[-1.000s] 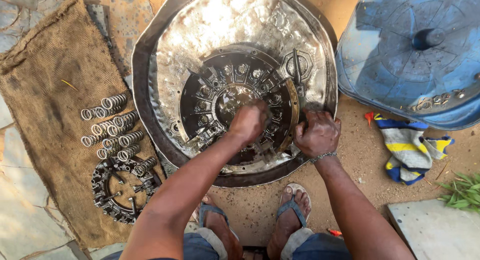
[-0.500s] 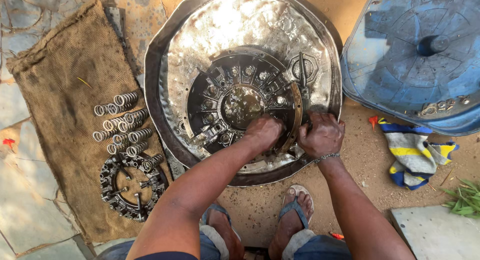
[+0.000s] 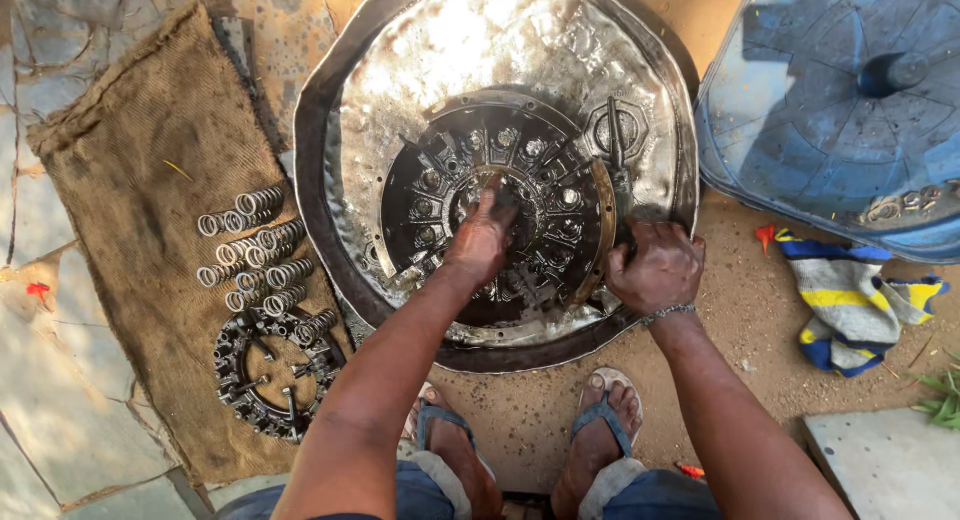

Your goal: The person cleans various heavy clutch components by scrubbing them with a small brush in a pan of fluid.

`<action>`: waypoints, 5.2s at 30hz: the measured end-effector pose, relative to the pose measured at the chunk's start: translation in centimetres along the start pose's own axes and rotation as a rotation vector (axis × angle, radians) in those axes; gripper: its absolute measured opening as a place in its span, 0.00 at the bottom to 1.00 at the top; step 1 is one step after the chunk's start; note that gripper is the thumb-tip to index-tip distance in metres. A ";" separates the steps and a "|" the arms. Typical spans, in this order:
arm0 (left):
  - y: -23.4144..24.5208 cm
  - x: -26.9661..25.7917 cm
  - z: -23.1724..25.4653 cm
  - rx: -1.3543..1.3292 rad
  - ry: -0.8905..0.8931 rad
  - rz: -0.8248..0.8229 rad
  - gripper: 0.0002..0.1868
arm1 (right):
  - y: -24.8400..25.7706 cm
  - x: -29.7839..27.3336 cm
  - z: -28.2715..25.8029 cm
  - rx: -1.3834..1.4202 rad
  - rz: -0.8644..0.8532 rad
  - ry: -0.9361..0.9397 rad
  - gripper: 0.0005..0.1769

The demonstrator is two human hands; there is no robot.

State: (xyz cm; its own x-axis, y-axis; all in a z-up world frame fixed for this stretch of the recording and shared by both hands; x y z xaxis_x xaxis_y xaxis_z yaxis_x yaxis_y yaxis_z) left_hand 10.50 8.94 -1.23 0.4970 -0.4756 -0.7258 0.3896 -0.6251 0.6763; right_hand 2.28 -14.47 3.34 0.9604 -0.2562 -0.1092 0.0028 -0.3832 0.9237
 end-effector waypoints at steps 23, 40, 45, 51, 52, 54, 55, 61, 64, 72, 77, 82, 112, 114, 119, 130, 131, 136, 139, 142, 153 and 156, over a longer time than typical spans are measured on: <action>0.5 -7.0 7.1 -0.654 0.013 0.358 0.13 | -1.2 -0.6 0.1 -0.019 -0.067 0.001 0.19; -3.2 -4.3 6.4 -0.967 0.211 -0.272 0.12 | 0.0 -0.3 0.0 0.034 -0.026 -0.021 0.23; -4.0 -3.5 4.1 -0.963 0.315 -0.287 0.15 | -0.4 -0.4 0.2 0.000 -0.029 0.006 0.23; 0.4 -6.6 7.3 -0.278 -0.198 0.295 0.28 | 0.1 -0.3 -0.1 0.004 -0.074 -0.028 0.24; 0.4 -6.9 8.3 -0.126 -0.315 0.273 0.36 | -0.1 0.0 0.0 0.024 -0.106 -0.031 0.25; -0.3 -6.5 6.8 -0.072 -0.322 0.052 0.30 | -0.1 0.2 0.0 0.013 -0.080 -0.021 0.25; -1.2 -6.6 6.0 -0.023 -0.326 -0.176 0.25 | -0.2 -0.1 0.0 0.003 -0.061 -0.017 0.25; 2.6 -8.2 6.8 0.348 -0.427 -0.312 0.13 | -1.3 -0.3 0.4 -0.008 -0.100 -0.035 0.21; 5.4 -9.2 7.5 -0.186 -0.256 -0.019 0.24 | -0.2 -0.3 0.0 -0.045 -0.013 0.004 0.26; 3.0 -7.7 5.3 -0.134 -0.137 -0.246 0.24 | 0.0 -0.1 0.0 0.053 -0.065 -0.045 0.24; -2.9 -4.0 5.2 -0.877 0.365 -0.442 0.18 | -0.3 0.1 0.1 0.016 -0.075 -0.062 0.23; -7.4 -3.2 8.2 -0.847 0.146 -0.355 0.14 | -0.7 -0.4 0.3 0.011 -0.030 -0.019 0.25; -2.1 -15.3 5.7 -0.810 0.214 -0.461 0.50 | -1.8 -0.7 0.6 -0.056 0.022 0.065 0.22; -0.9 -14.2 9.3 -0.748 0.105 -0.246 0.47 | -1.8 -0.9 1.0 -0.010 0.012 0.049 0.20; -1.3 -12.1 10.6 -0.853 0.067 0.222 0.58 | -1.7 -0.8 1.1 -0.007 0.045 0.067 0.18; -1.6 -10.9 9.1 -1.498 0.720 -0.054 0.39 | -0.9 -0.4 0.4 0.028 0.058 0.068 0.18; -1.0 -11.1 8.7 -1.377 0.611 0.053 0.36 | -0.9 -0.5 0.5 0.027 0.055 0.070 0.18; -0.3 -11.5 8.0 -1.257 0.415 0.169 0.31 | -0.2 -0.7 0.2 0.056 0.083 0.066 0.19; -2.0 -11.5 8.8 -1.206 0.379 -0.054 0.29 | -1.2 -0.4 0.6 0.012 0.008 0.028 0.18; -2.4 -10.4 10.1 -1.006 0.261 -0.045 0.43 | -1.1 -0.5 0.5 0.013 0.059 0.062 0.19; -3.8 -11.0 8.9 -1.146 0.228 0.147 0.42 | -0.3 -0.3 0.3 0.053 0.060 0.058 0.21; -2.3 -10.1 10.2 -0.823 0.136 0.073 0.55 | -0.5 -0.5 0.3 0.079 0.088 0.087 0.20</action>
State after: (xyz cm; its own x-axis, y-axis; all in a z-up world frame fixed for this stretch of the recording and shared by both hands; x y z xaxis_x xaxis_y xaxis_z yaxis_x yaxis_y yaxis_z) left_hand -3.33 8.83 3.23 0.6116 -0.3859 -0.6907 0.7681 0.0806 0.6352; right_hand 1.74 -14.38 2.85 0.9765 -0.2156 0.0068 -0.1017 -0.4324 0.8959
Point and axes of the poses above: each hand's wrist, its own x-axis towards the middle knuckle, its own y-axis out of the back of the hand, z = x × y, the point moved 7 cm from there along x, towards the middle knuckle, and after that the axes turned 7 degrees about -x, right-handed, at the moved point
